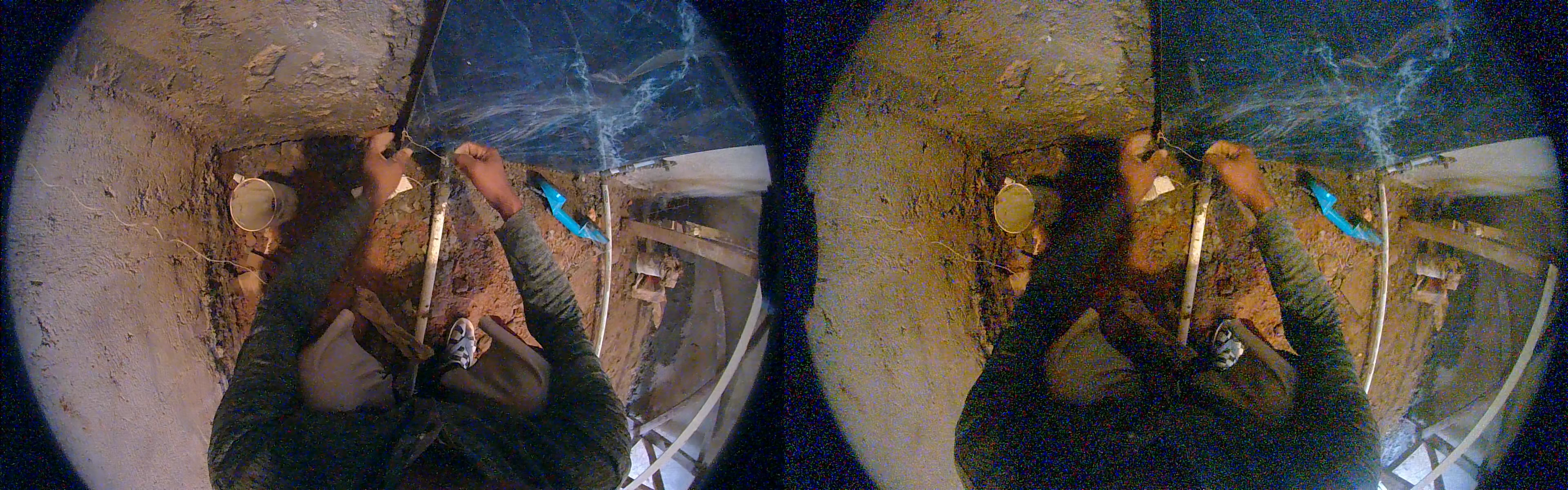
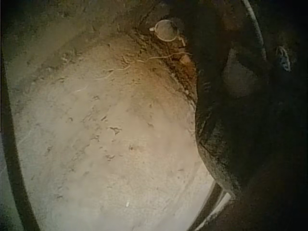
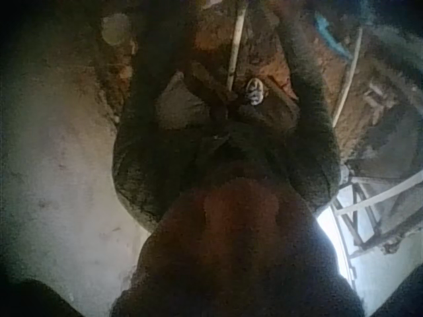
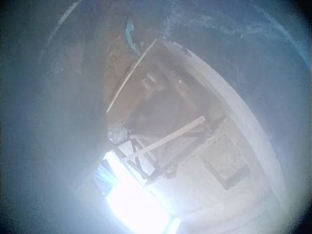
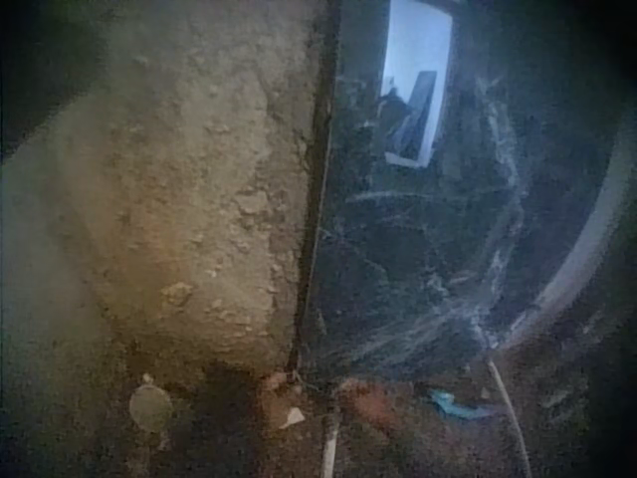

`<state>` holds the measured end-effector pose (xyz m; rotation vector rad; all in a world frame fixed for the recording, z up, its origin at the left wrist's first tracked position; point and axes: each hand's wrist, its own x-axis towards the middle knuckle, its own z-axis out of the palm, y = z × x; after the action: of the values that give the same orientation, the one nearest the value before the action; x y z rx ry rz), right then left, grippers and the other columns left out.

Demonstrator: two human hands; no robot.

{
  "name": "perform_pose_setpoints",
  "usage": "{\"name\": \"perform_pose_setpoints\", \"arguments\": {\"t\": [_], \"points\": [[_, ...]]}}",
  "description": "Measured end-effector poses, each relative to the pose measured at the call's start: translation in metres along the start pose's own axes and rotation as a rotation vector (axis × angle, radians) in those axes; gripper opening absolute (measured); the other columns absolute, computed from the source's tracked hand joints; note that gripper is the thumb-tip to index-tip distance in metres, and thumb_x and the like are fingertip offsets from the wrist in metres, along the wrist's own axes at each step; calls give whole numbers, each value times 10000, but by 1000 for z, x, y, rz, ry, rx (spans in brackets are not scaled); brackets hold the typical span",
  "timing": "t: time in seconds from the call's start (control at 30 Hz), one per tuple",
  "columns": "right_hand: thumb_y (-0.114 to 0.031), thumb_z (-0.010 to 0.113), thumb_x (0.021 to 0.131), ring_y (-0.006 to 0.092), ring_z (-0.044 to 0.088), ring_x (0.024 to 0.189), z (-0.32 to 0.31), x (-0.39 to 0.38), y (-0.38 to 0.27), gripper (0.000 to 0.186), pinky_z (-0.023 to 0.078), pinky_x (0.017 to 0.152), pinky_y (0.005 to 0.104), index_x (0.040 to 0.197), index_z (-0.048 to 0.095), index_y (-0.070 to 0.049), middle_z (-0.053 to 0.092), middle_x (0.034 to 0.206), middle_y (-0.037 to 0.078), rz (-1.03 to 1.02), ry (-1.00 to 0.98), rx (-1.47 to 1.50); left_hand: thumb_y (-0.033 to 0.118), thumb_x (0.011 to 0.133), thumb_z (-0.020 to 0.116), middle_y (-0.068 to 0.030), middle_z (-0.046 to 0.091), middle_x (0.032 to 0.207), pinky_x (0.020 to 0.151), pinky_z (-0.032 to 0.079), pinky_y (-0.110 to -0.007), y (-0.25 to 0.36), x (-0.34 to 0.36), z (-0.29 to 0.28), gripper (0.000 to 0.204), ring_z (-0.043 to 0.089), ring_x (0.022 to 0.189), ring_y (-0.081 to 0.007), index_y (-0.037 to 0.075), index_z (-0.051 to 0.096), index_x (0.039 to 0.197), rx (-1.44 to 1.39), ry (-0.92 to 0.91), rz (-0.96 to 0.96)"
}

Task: The person wraps a small wooden piece with string, secures it to a wall area, and then moves to a workbench to handle a trowel and plaster a wall section.

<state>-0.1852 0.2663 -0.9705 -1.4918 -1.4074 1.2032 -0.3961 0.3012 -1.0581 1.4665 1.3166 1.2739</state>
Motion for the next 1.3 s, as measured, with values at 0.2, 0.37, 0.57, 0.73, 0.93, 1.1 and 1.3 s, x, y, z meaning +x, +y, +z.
{"name": "perform_pose_setpoints", "arguments": {"t": [0.2,0.37,0.57,0.73,0.93,1.1,1.3], "points": [[-99,572,863,29,444,659,-7,-18,-28,113,362,598,224,774,624,-52,550,708,-72,-13,-167,15,82,735,732,-171,530,1129,945,395,-440,72,-24,-1,262,499,1066,-367,51,649,982,340,50,481],[-97,577,857,37,477,690,-6,-22,-44,114,393,642,231,767,622,-42,569,724,-62,-46,-215,-84,53,769,696,-123,603,1034,915,410,-444,59,-7,-9,100,548,1001,-332,53,674,867,148,-77,507],[-107,576,862,50,468,676,-3,-25,-43,144,392,631,244,742,589,-28,547,709,-62,-51,-169,-149,80,798,673,-107,637,918,878,436,-438,68,-5,-25,81,565,984,-316,54,681,874,160,-150,561],[-131,573,872,56,440,651,-4,-26,-39,165,375,601,255,736,578,-39,510,686,-65,-47,-157,-138,71,803,643,-111,636,895,864,439,-427,94,-34,-30,63,571,969,-322,50,671,855,176,-294,589],[-233,606,857,130,586,741,10,-33,-45,204,478,705,317,806,670,-46,660,766,20,56,-241,-196,88,837,625,-124,635,881,843,457,-416,52,-14,-39,81,587,926,-324,34,663,883,286,-174,632],[-201,592,858,105,487,642,-5,-28,-37,222,410,607,311,717,596,-29,568,665,-2,14,-179,-216,156,910,604,-138,652,878,798,494,-384,21,-22,-32,158,629,850,-304,5,650,901,34,-317,206],[-234,623,838,184,623,729,-28,-25,-2,219,494,706,380,830,661,-18,635,728,128,-11,-62,-790,190,930,567,-94,670,837,772,499,-339,33,-4,-50,199,640,819,-202,11,652,935,-126,-485,62]]}}
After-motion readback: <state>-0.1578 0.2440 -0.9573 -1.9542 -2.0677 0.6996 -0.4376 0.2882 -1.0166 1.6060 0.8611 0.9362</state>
